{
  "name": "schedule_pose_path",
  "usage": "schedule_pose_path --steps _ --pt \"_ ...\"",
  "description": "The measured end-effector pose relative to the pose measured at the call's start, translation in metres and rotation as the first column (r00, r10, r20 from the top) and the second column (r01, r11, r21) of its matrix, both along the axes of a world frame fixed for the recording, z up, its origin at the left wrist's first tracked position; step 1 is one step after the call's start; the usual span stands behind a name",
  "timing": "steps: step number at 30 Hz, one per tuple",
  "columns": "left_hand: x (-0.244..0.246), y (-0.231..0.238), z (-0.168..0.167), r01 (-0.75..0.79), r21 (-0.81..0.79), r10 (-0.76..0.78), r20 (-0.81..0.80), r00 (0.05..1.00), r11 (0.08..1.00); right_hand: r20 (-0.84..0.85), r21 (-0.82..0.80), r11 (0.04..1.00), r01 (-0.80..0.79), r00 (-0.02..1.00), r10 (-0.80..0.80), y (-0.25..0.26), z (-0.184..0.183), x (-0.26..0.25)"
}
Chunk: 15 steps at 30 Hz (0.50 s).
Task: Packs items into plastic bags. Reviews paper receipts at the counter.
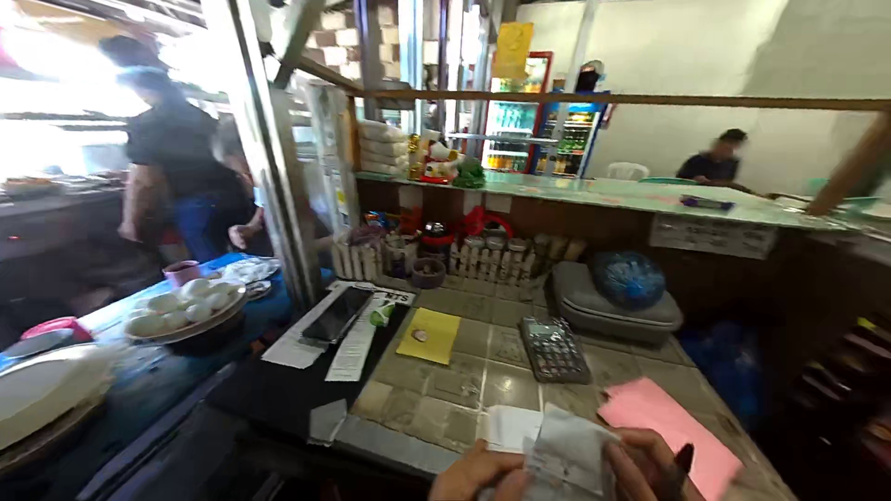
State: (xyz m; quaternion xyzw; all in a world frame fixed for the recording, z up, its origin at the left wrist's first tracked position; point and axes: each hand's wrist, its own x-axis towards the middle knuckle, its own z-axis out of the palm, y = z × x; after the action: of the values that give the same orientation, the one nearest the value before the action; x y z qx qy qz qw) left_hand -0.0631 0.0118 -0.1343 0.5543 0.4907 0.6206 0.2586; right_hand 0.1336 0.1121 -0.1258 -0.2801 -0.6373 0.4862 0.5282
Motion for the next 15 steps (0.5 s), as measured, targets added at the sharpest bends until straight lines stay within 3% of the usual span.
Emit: schedule_pose_path --steps 5,7,10,12,15 --pt "-0.027 -0.011 0.010 -0.089 0.057 0.090 -0.011 0.996 0.994 0.207 0.157 0.955 0.252 0.937 -0.282 0.001 0.014 0.027" --pt "-0.038 -0.017 0.019 -0.208 0.072 0.216 -0.141 0.966 0.976 0.264 0.228 0.927 0.297 0.898 -0.352 0.000 0.022 0.031" --pt "-0.035 -0.022 0.035 -0.417 0.155 0.436 -0.486 0.757 0.896 0.322 0.317 0.877 0.362 0.828 -0.459 -0.011 0.032 0.019" --pt "-0.014 -0.021 0.043 -0.420 0.204 0.456 -0.567 0.686 0.884 0.341 0.325 0.873 0.365 0.815 -0.468 -0.019 0.032 0.003" --pt "0.019 -0.014 0.032 -0.313 0.187 0.364 -0.506 0.782 0.931 0.298 0.233 0.928 0.292 0.887 -0.354 -0.034 0.029 -0.023"
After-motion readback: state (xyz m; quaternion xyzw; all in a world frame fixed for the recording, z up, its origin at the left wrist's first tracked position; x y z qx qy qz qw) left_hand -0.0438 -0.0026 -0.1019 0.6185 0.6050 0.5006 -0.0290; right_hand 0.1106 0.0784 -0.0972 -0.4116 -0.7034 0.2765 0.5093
